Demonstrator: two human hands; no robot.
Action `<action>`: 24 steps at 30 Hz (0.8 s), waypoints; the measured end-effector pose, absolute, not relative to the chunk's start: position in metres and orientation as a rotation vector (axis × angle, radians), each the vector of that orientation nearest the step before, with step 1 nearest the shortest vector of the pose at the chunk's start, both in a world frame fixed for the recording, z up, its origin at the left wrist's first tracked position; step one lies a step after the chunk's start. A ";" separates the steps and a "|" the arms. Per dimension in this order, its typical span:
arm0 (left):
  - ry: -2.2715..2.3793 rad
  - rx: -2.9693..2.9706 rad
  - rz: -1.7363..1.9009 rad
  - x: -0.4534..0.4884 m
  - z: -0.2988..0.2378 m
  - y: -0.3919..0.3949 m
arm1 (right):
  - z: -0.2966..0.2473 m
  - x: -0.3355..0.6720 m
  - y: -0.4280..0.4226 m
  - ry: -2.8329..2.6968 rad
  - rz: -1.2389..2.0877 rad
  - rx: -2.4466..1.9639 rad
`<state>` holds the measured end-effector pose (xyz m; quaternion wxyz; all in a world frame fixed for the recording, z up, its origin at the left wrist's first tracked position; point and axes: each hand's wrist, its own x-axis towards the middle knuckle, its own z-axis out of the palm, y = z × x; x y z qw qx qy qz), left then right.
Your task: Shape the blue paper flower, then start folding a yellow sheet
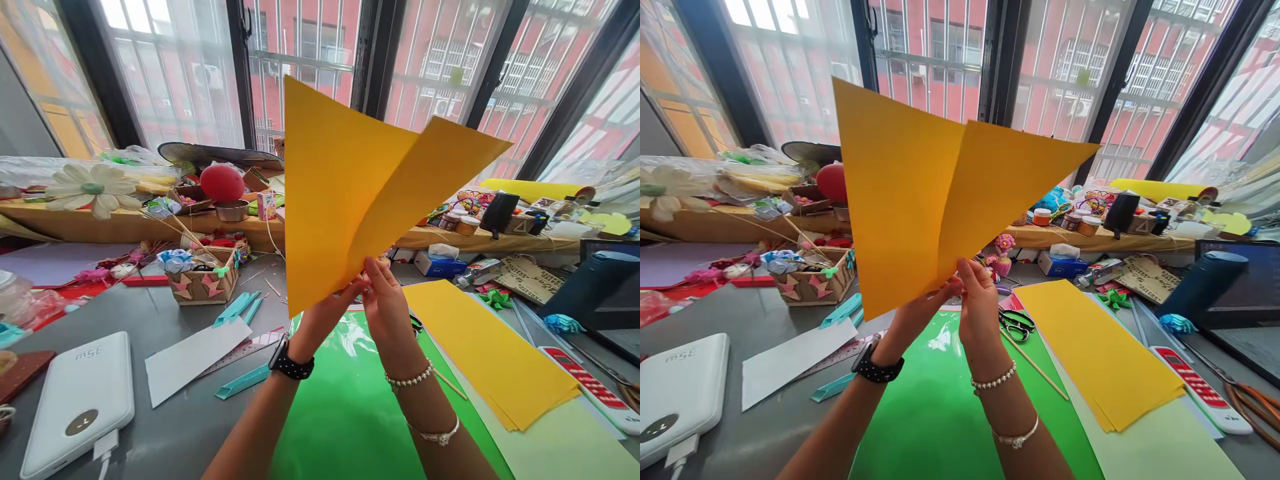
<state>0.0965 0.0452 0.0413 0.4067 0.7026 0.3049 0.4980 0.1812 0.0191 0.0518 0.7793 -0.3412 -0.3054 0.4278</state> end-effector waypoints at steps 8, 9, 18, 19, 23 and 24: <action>0.764 1.615 1.422 0.096 0.041 0.043 | 0.051 0.175 0.018 -0.580 0.996 -0.671; 0.769 1.589 1.438 0.095 0.043 0.042 | 0.050 0.173 0.018 -0.576 1.005 -0.668; 0.725 1.404 1.388 0.089 0.049 0.045 | 0.050 0.188 0.025 -0.505 0.942 -0.688; 0.703 1.383 1.372 0.087 0.049 0.047 | 0.051 0.194 0.026 -0.493 0.913 -0.687; 0.626 1.292 1.382 0.079 0.051 0.052 | 0.054 0.209 0.028 -0.464 0.828 -0.685; 0.603 1.268 1.402 0.079 0.051 0.052 | 0.054 0.209 0.028 -0.466 0.826 -0.680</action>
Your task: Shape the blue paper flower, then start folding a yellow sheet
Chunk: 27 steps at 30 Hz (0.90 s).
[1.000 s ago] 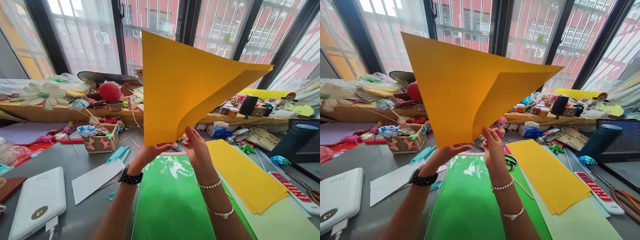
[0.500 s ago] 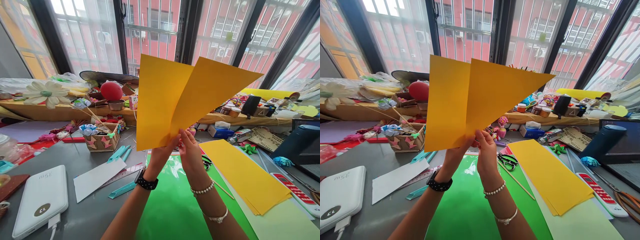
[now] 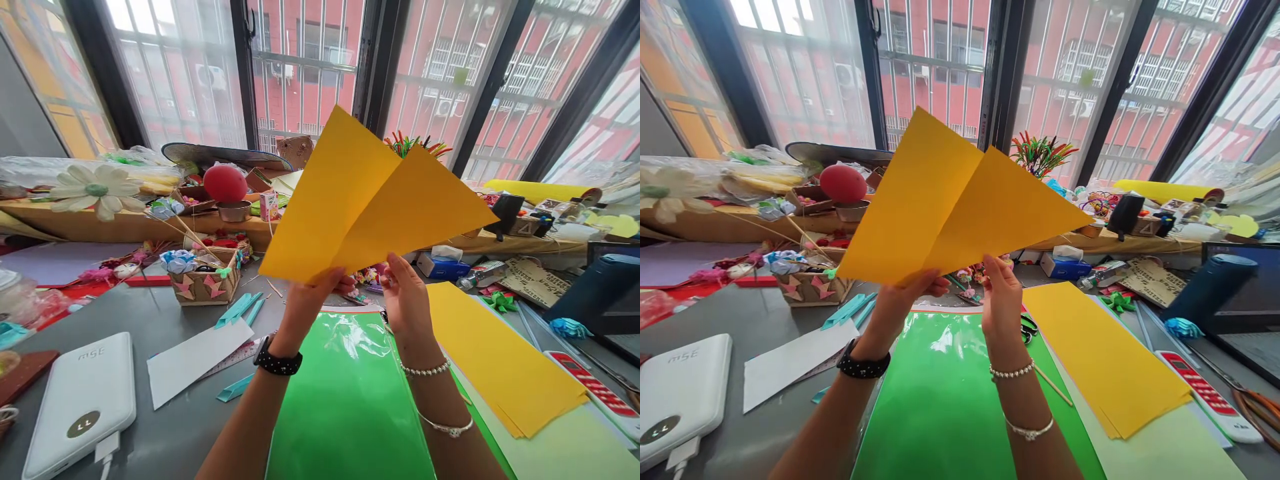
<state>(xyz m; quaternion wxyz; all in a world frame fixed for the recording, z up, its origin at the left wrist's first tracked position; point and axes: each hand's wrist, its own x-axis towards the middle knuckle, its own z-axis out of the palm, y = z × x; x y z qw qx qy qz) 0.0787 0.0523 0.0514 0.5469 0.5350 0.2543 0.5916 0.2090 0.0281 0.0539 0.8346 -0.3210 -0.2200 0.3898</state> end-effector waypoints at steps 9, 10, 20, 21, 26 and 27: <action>0.462 1.111 1.608 0.101 0.038 0.049 | 0.050 0.175 0.021 -0.541 0.860 -0.660; 0.459 1.098 1.632 0.102 0.038 0.048 | 0.049 0.170 0.021 -0.560 0.876 -0.667; 0.429 0.823 1.723 0.098 0.051 0.042 | 0.040 0.165 0.025 -0.634 0.911 -0.688; 0.433 0.837 1.729 0.098 0.051 0.042 | 0.041 0.169 0.026 -0.632 0.902 -0.685; 0.424 0.906 1.733 0.102 0.050 0.039 | 0.048 0.186 0.027 -0.599 0.869 -0.658; 0.426 0.909 1.739 0.102 0.050 0.039 | 0.049 0.190 0.027 -0.585 0.863 -0.652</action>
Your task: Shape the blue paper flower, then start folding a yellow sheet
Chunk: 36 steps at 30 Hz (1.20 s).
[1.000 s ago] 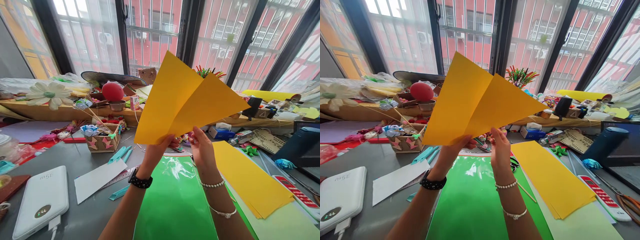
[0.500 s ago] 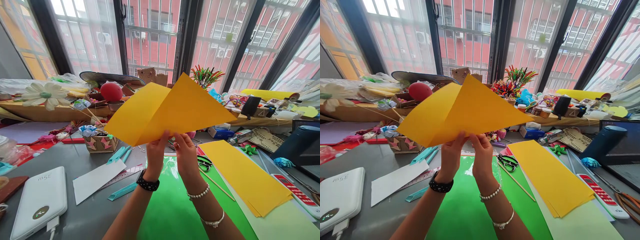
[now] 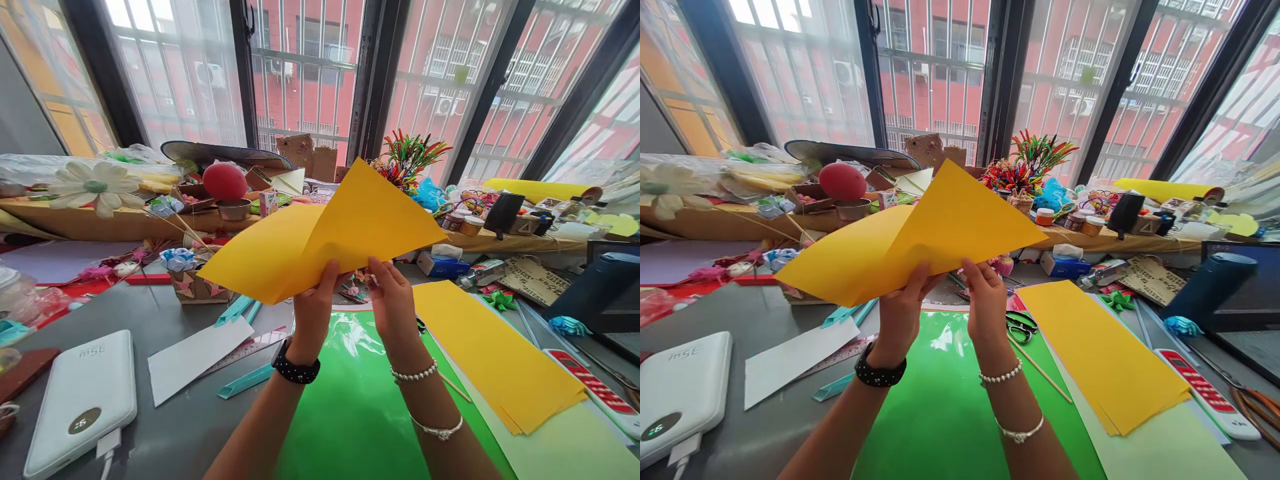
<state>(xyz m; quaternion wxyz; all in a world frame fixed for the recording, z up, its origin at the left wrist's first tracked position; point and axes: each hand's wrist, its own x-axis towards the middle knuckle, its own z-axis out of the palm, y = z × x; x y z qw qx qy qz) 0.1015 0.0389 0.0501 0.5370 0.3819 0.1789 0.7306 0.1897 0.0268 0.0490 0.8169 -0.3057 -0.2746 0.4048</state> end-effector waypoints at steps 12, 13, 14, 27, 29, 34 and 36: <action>0.453 1.050 1.687 0.079 0.055 0.048 | 0.057 0.239 0.026 -0.410 0.680 -0.622; 0.453 1.061 1.687 0.078 0.055 0.048 | 0.056 0.240 0.026 -0.400 0.669 -0.623; 0.450 1.072 1.688 0.078 0.055 0.048 | 0.056 0.242 0.026 -0.389 0.658 -0.626; 0.496 1.137 1.696 0.067 0.057 0.053 | 0.053 0.271 0.027 -0.337 0.524 -0.669; 0.494 1.151 1.688 0.066 0.058 0.053 | 0.054 0.271 0.026 -0.338 0.528 -0.664; 0.467 1.095 1.734 0.066 0.061 0.052 | 0.057 0.262 0.025 -0.395 0.591 -0.657; 0.455 1.080 1.732 0.066 0.060 0.053 | 0.058 0.254 0.025 -0.446 0.645 -0.665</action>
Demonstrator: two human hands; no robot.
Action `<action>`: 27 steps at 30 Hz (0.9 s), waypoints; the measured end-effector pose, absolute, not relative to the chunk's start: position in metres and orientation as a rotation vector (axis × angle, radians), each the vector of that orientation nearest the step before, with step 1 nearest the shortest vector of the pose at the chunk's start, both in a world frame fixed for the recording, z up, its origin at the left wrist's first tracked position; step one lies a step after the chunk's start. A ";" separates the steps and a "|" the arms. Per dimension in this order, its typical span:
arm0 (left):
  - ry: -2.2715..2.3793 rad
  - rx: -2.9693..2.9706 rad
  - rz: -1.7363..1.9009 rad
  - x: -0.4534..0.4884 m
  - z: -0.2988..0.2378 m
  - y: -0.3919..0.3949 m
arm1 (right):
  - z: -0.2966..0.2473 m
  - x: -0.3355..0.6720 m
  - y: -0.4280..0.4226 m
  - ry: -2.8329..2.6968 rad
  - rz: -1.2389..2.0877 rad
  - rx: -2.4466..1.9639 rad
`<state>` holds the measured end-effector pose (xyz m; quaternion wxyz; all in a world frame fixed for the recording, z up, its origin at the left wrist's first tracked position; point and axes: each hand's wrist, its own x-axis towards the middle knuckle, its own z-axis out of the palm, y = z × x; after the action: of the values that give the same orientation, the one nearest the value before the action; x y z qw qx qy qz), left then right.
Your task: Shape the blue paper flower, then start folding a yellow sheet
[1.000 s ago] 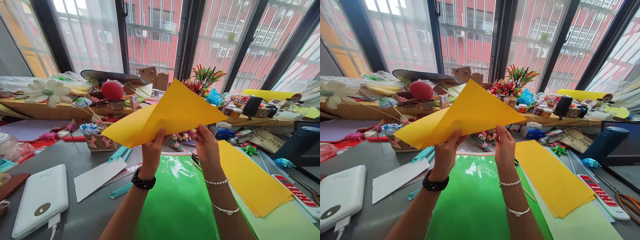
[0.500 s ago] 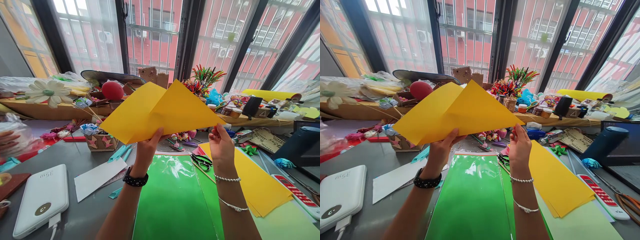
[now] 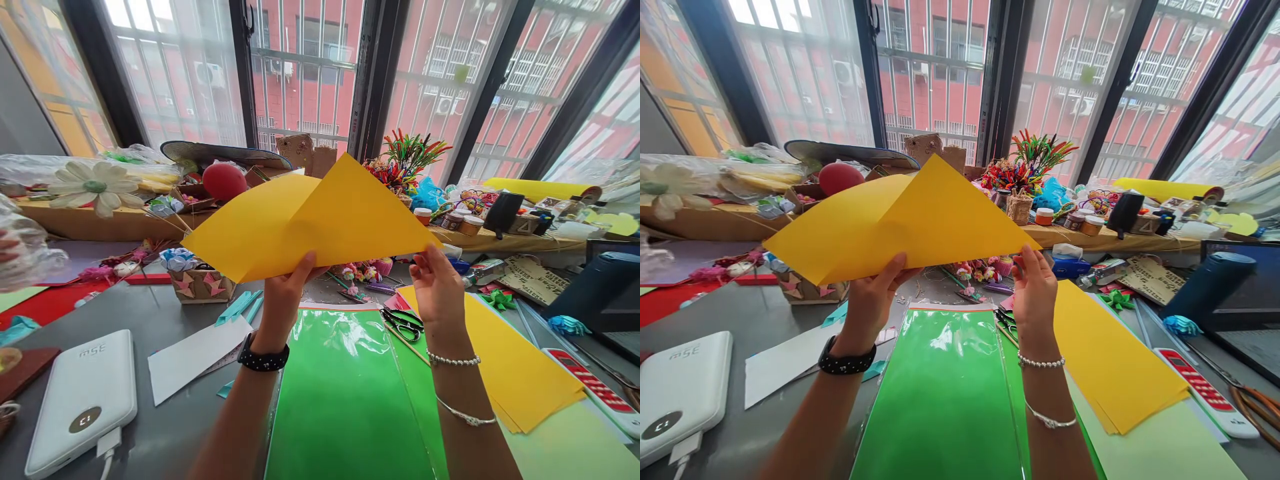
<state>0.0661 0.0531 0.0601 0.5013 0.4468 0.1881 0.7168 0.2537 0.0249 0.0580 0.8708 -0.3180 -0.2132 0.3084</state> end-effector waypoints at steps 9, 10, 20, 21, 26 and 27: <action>0.497 1.203 1.658 0.066 0.057 0.052 | 0.055 0.244 0.026 -0.484 0.715 -0.698; 0.507 1.205 1.664 0.066 0.058 0.052 | 0.055 0.248 0.027 -0.484 0.709 -0.704; 0.513 1.148 1.692 0.034 0.074 0.051 | 0.061 0.264 0.018 -0.567 0.652 -0.707; 0.482 1.158 1.720 0.031 0.077 0.048 | 0.064 0.263 0.015 -0.581 0.632 -0.688; 0.460 1.148 1.750 0.020 0.081 0.047 | 0.067 0.263 0.009 -0.689 0.570 -0.735; 0.505 1.129 1.722 0.019 0.079 0.051 | 0.065 0.264 0.012 -0.700 0.586 -0.771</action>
<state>0.0192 0.0514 0.0789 0.4887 0.4645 0.2079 0.7087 0.2642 0.0115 0.0648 0.8267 -0.3632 -0.3295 0.2758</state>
